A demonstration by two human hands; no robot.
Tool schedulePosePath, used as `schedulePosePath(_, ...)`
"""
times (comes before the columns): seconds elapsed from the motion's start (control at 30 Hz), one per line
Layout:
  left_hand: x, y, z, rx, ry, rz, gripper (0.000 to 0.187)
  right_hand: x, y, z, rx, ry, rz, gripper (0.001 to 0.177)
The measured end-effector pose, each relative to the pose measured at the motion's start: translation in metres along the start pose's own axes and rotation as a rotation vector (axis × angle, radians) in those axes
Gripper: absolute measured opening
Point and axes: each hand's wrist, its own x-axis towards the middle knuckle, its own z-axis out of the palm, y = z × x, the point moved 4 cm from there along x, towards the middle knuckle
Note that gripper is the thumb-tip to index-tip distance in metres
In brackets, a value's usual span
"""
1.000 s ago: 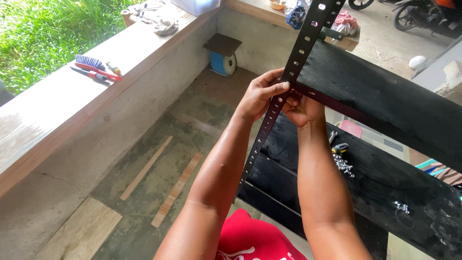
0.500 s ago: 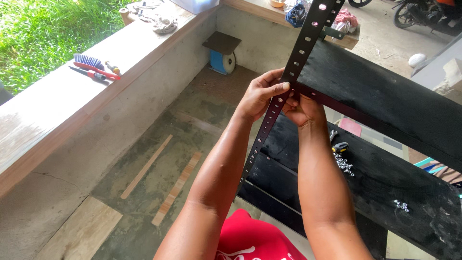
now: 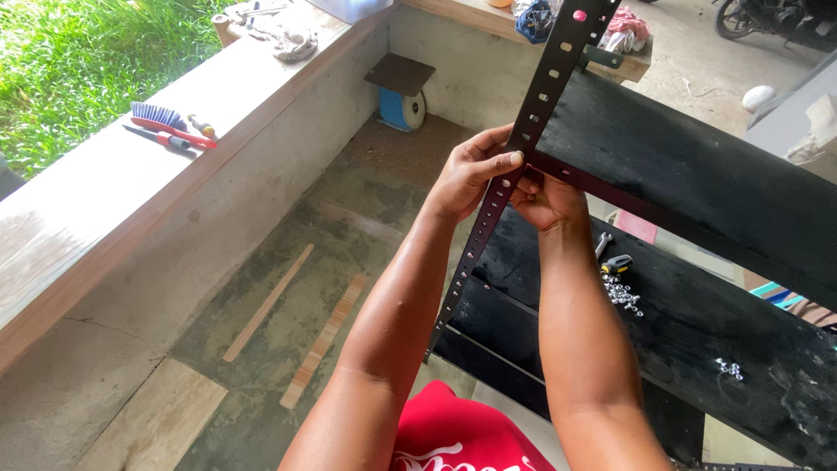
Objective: The person lifts a black metal shelf and places it onto a metal shelving frame. They then align the shelf with the frame and insert bolts and washers by hand to secure the shelf in place.
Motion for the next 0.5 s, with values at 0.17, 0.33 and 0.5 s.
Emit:
schedulePosePath(0.17,0.002,0.001,0.001,-0.014,-0.005,0.01,0.06,0.004,-0.001,-0.001,-0.117,-0.085,0.025,0.013)
schedulePosePath(0.33,0.0,0.001,0.001,-0.023,-0.026,0.008,0.06,0.004,0.001,-0.011,-0.022,-0.041,0.012,0.018)
schedulePosePath(0.5,0.0,0.002,0.0,0.009,-0.046,0.011,0.061,0.006,-0.002,-0.005,-0.053,-0.16,0.044,0.017)
